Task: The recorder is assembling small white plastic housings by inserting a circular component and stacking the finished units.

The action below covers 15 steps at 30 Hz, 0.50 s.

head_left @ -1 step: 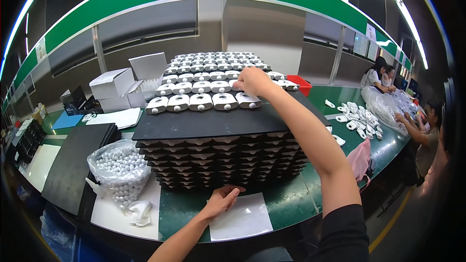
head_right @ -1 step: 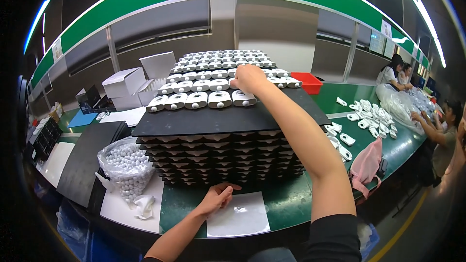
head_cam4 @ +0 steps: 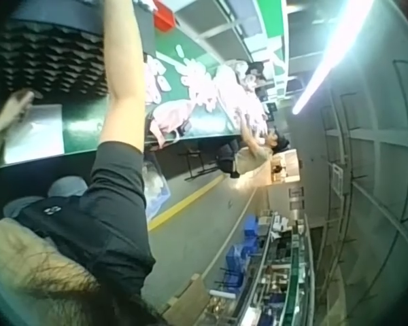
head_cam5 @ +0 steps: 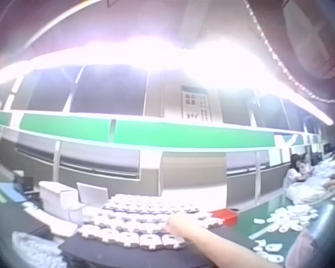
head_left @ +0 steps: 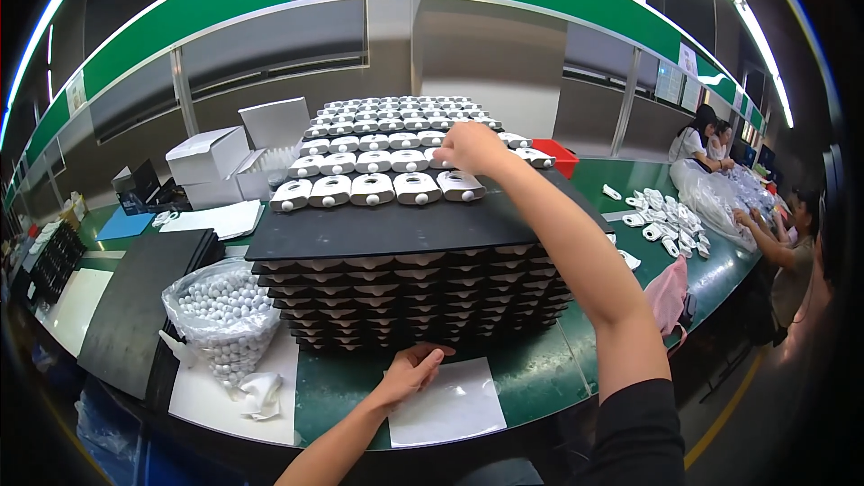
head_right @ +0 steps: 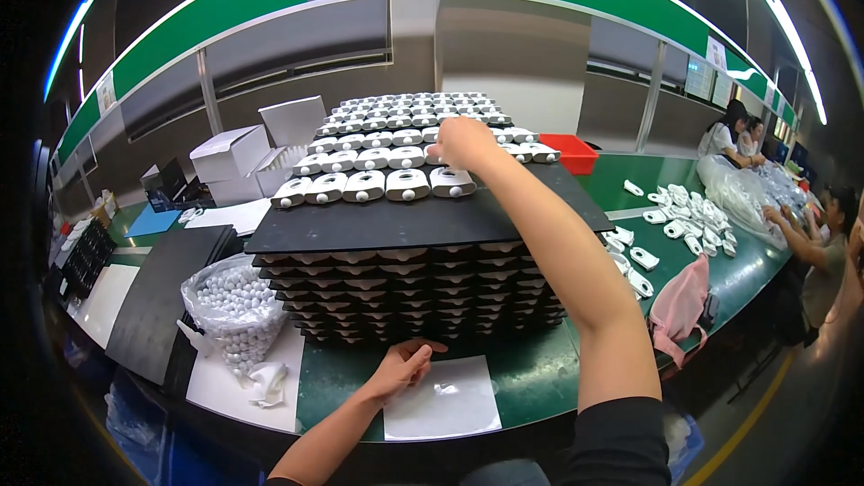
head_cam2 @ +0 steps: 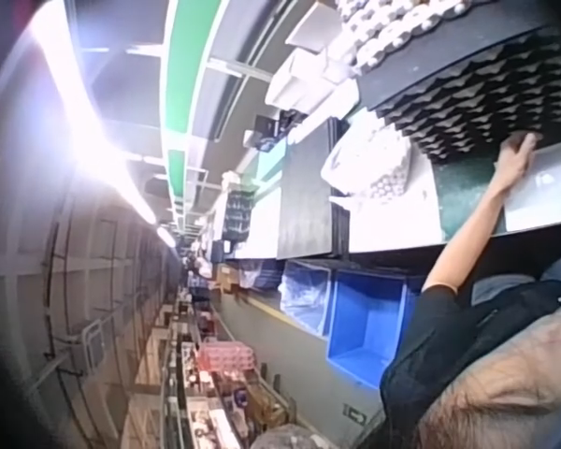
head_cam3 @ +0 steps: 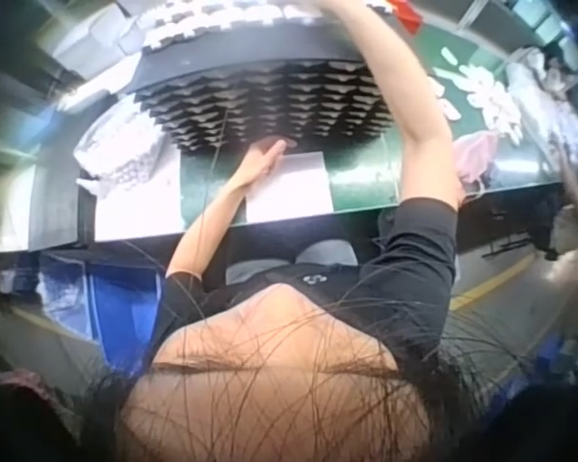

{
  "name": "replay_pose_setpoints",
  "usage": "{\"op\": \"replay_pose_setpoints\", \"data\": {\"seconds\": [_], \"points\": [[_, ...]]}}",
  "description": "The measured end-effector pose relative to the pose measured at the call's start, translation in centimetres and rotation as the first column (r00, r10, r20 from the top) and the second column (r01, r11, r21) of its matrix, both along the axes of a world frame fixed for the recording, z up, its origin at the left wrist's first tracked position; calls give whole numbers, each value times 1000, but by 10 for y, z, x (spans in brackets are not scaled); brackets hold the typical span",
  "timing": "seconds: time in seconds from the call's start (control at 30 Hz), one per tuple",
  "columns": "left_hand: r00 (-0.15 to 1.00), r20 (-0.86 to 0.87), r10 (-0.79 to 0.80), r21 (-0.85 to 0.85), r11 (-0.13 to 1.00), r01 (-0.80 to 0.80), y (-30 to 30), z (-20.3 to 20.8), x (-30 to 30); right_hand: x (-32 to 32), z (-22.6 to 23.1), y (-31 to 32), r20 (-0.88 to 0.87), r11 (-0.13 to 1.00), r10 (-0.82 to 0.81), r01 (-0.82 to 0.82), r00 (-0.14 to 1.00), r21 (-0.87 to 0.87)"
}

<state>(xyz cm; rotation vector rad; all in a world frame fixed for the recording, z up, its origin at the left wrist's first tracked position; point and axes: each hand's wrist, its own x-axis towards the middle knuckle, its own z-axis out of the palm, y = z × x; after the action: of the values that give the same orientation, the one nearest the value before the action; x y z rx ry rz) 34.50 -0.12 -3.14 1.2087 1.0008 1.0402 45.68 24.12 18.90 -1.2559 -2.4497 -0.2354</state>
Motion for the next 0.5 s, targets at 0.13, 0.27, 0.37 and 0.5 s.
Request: {"op": "replay_pose_setpoints", "data": {"seconds": [0.13,0.27,0.37,0.5], "points": [[993,115,35,-125,992,-21,1,0,-2,38,19,22,-152,997,-78,80,985,4],[925,365,102,-276,961,3,0,-4,-8,78,20,15,-66,921,-390,390,918,-15],[877,468,106,-307,950,49,0,-4,-7,111,-3,42,-52,828,-556,548,829,-114],[869,486,97,-322,944,75,1,-3,-7,125,-21,65,-23,909,-341,323,940,-264]]}}
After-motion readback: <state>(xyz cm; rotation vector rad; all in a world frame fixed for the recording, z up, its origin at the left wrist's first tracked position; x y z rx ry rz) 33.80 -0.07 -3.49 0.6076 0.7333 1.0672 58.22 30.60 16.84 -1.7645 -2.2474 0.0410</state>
